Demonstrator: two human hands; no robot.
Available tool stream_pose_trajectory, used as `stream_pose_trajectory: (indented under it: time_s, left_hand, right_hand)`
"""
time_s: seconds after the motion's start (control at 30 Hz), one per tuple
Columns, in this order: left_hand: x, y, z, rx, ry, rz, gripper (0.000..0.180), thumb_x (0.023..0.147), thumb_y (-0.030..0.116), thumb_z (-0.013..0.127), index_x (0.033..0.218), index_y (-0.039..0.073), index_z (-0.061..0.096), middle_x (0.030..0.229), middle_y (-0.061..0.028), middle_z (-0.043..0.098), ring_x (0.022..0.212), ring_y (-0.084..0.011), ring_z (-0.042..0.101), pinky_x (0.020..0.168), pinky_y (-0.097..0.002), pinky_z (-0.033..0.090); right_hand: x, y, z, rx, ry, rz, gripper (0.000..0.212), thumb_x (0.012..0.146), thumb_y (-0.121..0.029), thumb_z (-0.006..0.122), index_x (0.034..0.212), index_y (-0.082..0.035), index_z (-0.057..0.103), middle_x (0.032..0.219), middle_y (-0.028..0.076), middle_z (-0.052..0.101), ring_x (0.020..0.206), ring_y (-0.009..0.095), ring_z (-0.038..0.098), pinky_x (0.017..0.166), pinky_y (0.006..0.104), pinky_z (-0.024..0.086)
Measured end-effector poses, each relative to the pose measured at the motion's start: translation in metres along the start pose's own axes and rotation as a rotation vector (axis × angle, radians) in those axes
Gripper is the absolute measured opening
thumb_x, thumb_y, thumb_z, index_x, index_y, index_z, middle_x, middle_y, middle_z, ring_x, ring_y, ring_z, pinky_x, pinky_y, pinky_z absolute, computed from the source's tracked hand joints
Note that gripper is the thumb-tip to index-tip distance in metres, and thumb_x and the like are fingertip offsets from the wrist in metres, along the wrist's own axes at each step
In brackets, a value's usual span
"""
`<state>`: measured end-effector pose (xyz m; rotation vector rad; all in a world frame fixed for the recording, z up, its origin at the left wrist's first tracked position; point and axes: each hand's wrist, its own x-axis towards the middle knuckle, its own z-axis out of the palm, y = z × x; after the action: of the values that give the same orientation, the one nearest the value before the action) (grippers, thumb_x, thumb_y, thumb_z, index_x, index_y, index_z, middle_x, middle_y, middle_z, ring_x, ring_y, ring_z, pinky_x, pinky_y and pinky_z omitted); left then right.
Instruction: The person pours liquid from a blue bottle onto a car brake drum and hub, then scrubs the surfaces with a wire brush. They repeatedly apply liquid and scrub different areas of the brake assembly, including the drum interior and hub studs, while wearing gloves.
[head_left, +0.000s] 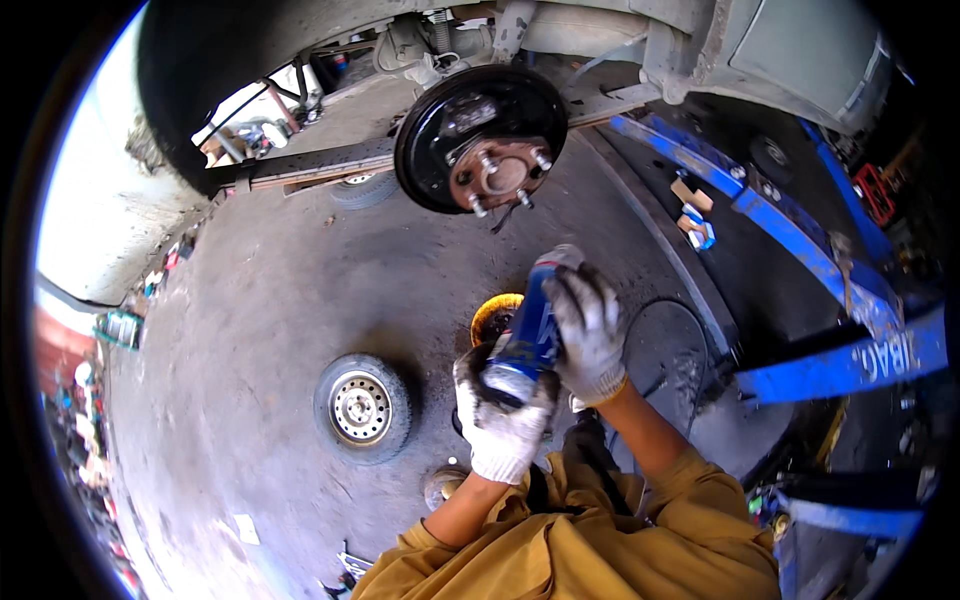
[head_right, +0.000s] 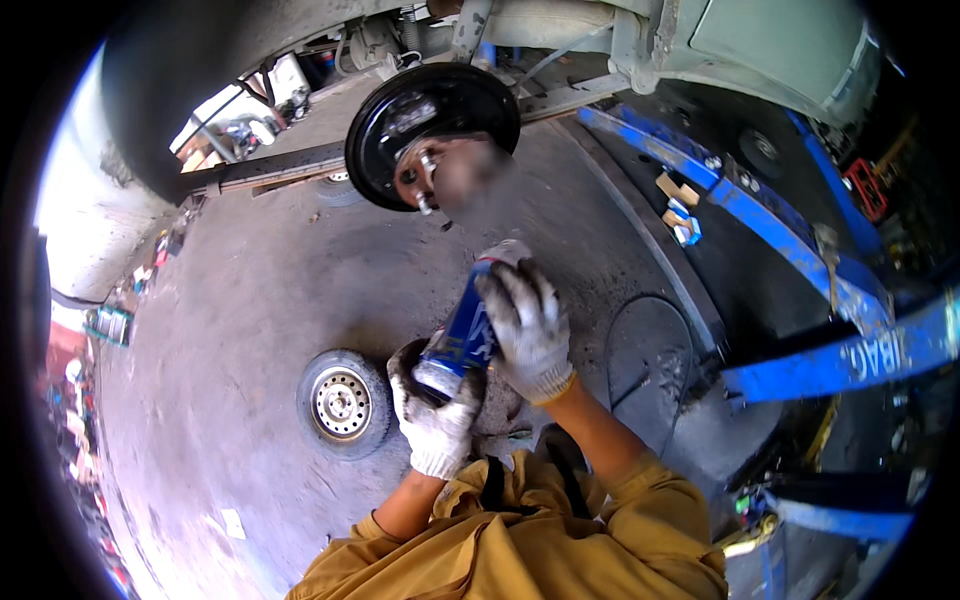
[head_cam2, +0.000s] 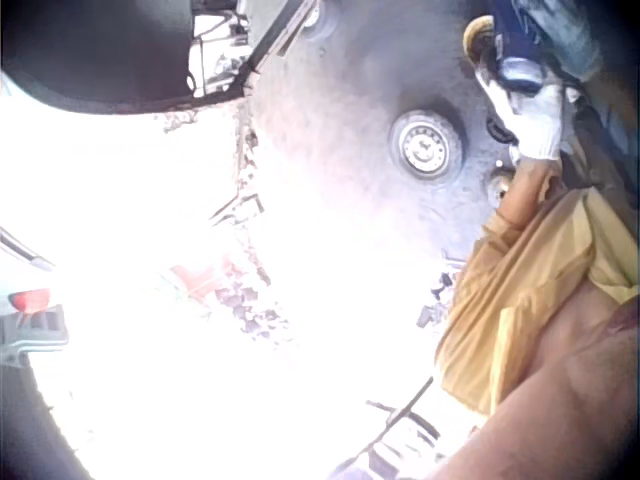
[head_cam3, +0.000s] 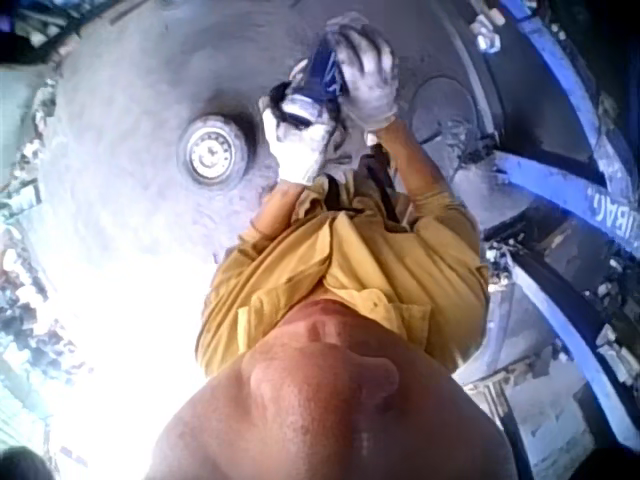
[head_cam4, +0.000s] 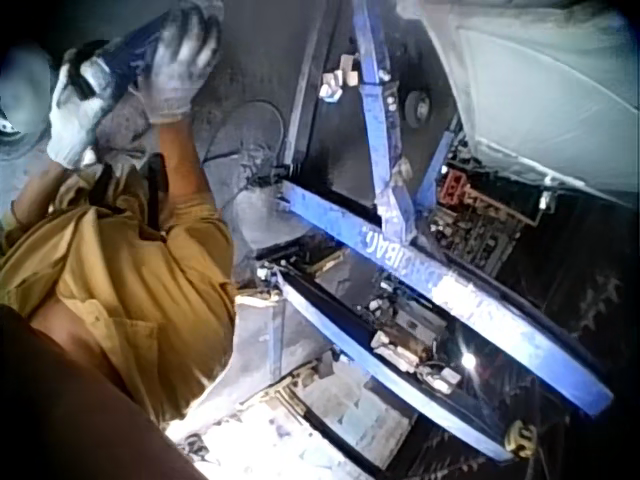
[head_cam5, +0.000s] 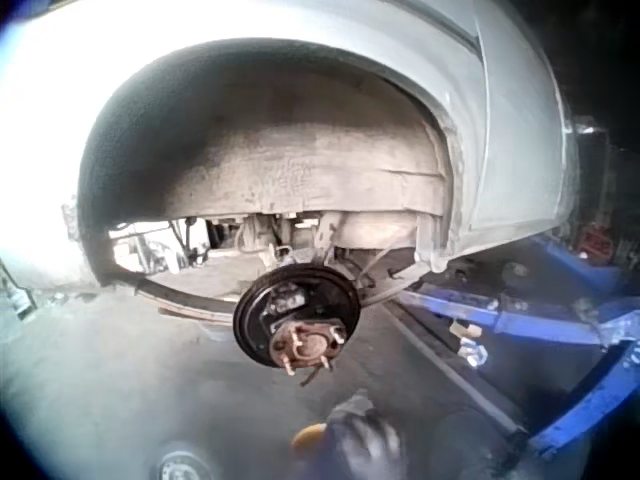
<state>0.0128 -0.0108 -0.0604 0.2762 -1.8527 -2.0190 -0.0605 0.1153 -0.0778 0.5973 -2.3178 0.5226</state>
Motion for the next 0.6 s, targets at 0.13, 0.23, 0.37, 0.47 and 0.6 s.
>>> stream_pose_trajectory:
  time_s: [0.13, 0.23, 0.37, 0.47, 0.6]
  left_hand:
    - [0.022, 0.036, 0.082, 0.307, -0.202, 0.389, 0.076, 0.075, 0.008, 0.076, 0.140, -0.003, 0.037, 0.116, -0.0115, 0.055, 0.103, -0.0227, 0.058, 0.091, -0.0348, 0.049]
    - [0.014, 0.043, 0.117, 0.131, -0.241, 0.321, 0.071, 0.083, 0.004, 0.069, 0.144, -0.002, 0.033, 0.118, -0.0142, 0.054, 0.100, -0.0207, 0.058, 0.089, -0.0358, 0.049]
    - [0.010, 0.025, 0.147, 0.130, -0.012, 0.018, 0.054, 0.084, 0.004, 0.070, 0.132, -0.005, 0.047, 0.115, -0.0159, 0.060, 0.090, -0.0188, 0.063, 0.081, -0.0313, 0.052]
    - [0.006, 0.010, 0.145, 0.249, 0.089, 0.021, 0.049, 0.086, 0.002, 0.066, 0.132, -0.004, 0.049, 0.111, -0.0111, 0.061, 0.091, -0.0146, 0.062, 0.082, -0.0287, 0.051]
    - [0.011, 0.008, 0.136, 0.296, 0.215, -0.022, 0.044, 0.089, 0.001, 0.064, 0.131, -0.003, 0.049, 0.104, -0.0070, 0.061, 0.091, -0.0125, 0.060, 0.084, -0.0277, 0.051]
  right_hand:
    - [0.077, 0.103, -0.008, 0.270, 0.332, -0.145, 0.058, 0.078, -0.018, 0.073, 0.132, -0.008, 0.053, 0.130, 0.013, 0.055, 0.122, 0.034, 0.050, 0.101, 0.0462, 0.042]
    - [0.145, 0.122, -0.044, 1.042, 0.071, 0.353, 0.036, 0.081, -0.011, 0.077, 0.112, 0.002, 0.061, 0.110, 0.013, 0.063, 0.100, 0.021, 0.062, 0.088, 0.0374, 0.052]
    - [0.227, 0.176, -0.039, 1.502, 0.056, 0.252, 0.034, 0.078, -0.014, 0.084, 0.100, 0.007, 0.068, 0.096, 0.012, 0.073, 0.090, 0.018, 0.070, 0.081, 0.0299, 0.057]
    - [0.252, 0.172, -0.033, 1.390, 0.143, 0.172, 0.040, 0.075, -0.015, 0.086, 0.105, 0.002, 0.067, 0.097, 0.009, 0.072, 0.086, 0.015, 0.069, 0.082, 0.0311, 0.055]
    - [0.260, 0.166, -0.023, 1.588, 0.149, 0.237, 0.039, 0.077, -0.007, 0.083, 0.109, 0.003, 0.064, 0.099, 0.007, 0.071, 0.088, 0.016, 0.068, 0.082, 0.0302, 0.055]
